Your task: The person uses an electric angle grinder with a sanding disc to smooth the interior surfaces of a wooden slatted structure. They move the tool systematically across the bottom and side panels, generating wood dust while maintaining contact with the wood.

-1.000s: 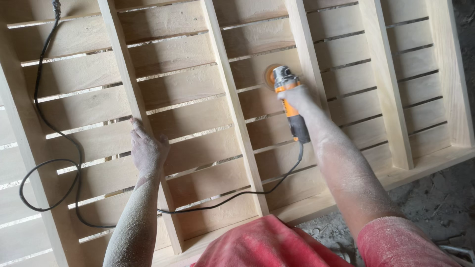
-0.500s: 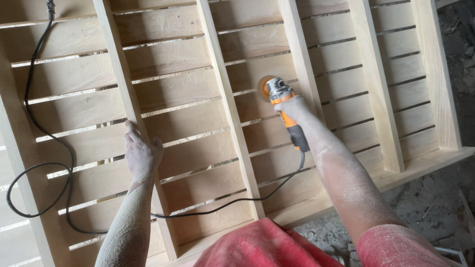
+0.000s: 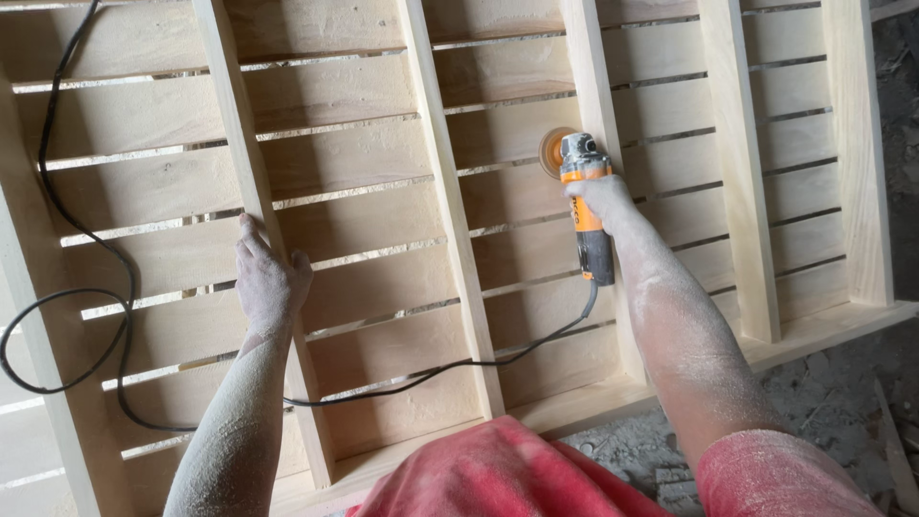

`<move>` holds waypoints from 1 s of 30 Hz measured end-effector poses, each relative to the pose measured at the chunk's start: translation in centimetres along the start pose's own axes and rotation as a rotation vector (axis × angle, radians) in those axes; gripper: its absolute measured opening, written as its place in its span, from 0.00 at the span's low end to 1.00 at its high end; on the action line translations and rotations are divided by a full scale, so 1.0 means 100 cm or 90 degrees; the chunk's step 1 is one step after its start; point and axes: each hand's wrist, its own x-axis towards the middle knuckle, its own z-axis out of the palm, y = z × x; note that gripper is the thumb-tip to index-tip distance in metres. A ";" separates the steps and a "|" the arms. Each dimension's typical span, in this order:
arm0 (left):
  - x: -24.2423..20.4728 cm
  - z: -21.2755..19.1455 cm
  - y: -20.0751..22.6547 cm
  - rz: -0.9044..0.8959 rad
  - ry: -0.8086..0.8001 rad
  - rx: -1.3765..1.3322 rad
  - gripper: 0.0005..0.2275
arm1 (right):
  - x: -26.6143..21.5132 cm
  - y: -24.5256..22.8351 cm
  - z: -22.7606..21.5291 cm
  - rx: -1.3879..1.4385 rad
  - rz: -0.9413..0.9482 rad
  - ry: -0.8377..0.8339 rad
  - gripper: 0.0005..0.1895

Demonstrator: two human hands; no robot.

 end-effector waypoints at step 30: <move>-0.002 0.005 -0.010 0.055 0.035 0.045 0.42 | -0.086 0.057 0.040 -0.192 0.001 0.008 0.18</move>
